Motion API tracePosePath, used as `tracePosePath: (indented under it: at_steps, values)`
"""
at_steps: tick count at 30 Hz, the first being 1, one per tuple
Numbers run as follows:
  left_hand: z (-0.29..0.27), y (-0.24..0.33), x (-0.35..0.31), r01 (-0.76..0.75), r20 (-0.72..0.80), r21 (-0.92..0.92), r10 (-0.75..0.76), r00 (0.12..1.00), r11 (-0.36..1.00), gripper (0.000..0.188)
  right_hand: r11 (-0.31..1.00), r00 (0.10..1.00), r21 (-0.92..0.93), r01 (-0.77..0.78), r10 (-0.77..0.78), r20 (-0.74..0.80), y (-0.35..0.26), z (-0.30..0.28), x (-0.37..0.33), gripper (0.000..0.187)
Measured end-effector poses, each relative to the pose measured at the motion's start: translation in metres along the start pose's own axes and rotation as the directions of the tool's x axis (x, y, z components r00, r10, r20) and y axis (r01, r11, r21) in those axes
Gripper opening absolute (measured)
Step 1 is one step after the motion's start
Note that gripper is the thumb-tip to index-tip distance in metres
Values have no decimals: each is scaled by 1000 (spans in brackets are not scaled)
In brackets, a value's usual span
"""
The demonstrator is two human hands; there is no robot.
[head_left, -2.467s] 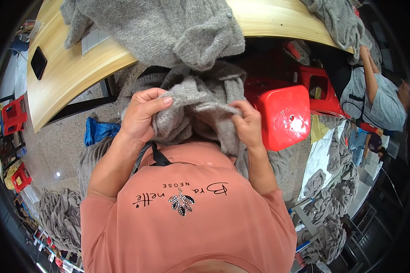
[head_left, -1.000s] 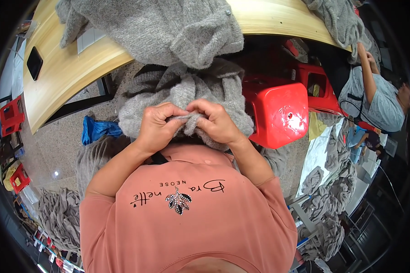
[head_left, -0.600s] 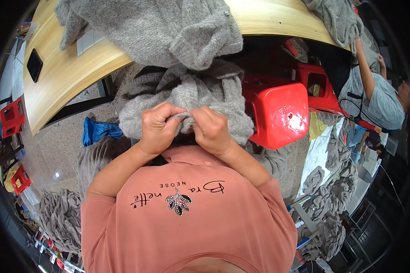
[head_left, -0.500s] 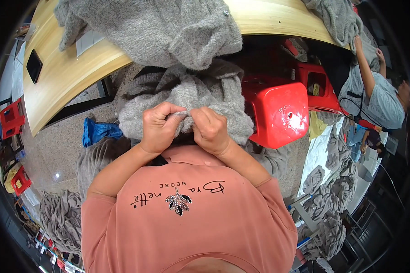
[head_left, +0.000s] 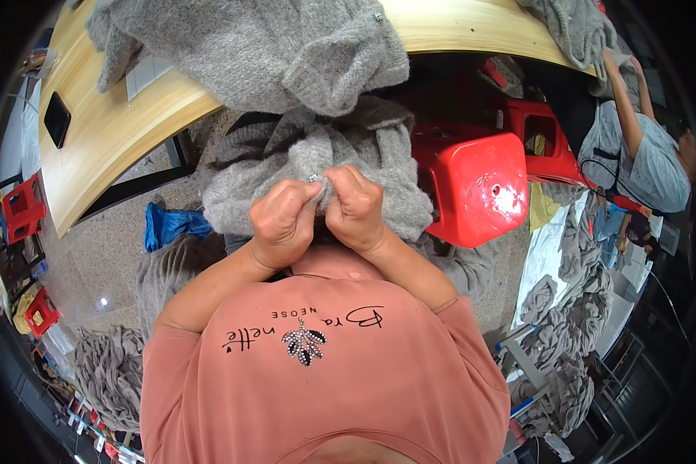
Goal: The person is inspecting and handling pieces of grey fabric at a workstation.
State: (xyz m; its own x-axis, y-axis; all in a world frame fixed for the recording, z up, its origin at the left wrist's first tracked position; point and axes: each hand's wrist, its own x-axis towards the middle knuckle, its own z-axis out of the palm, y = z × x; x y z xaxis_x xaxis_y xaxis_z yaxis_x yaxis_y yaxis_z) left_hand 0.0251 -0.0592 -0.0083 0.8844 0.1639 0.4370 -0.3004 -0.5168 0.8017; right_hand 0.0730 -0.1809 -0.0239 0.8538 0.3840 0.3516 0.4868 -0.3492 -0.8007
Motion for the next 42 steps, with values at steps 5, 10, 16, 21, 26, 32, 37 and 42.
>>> tracePosePath:
  at_steps: [5, 10, 16, 21, 26, 32, 37, 42]
  values:
    - [2, 3, 5, 44, 1, 20, -44, 999, 999, 19, 1000, 1000, -28, 13, -13, -1, 3, 0, 3, 23]
    - [-8, -14, 16, 123, 45, 88, -127, 991, 989, 19, 999, 999, 49, -7, 9, -42, 1, -20, 3, 18]
    - [-24, -36, -4, 319, 76, 121, -329, 941, 940, 10, 955, 954, -12, -298, 298, 18, 44, -33, -9, 22]
    - [-30, -21, 1, 631, 203, -40, -612, 764, 774, 4, 980, 981, -176, -92, 120, 155, 28, -45, 10, 30]
    - [-27, -6, 6, 545, 292, -83, -502, 814, 834, 3, 990, 924, 102, 100, -131, 359, 9, -20, 21, 22]
    - [-32, -16, 9, 851, 523, -311, -672, 524, 422, 4, 987, 952, 117, 113, -141, 270, 5, -10, 8, 13]
    - [-44, -33, 17, 810, 493, -571, -733, 469, 134, 8, 905, 717, -100, -413, 391, 578, 37, -60, -1, 20]
    - [-48, -37, 21, 761, 557, -649, -698, 450, -27, 9, 895, 789, 51, -443, 362, 497, 51, -69, -35, 14]
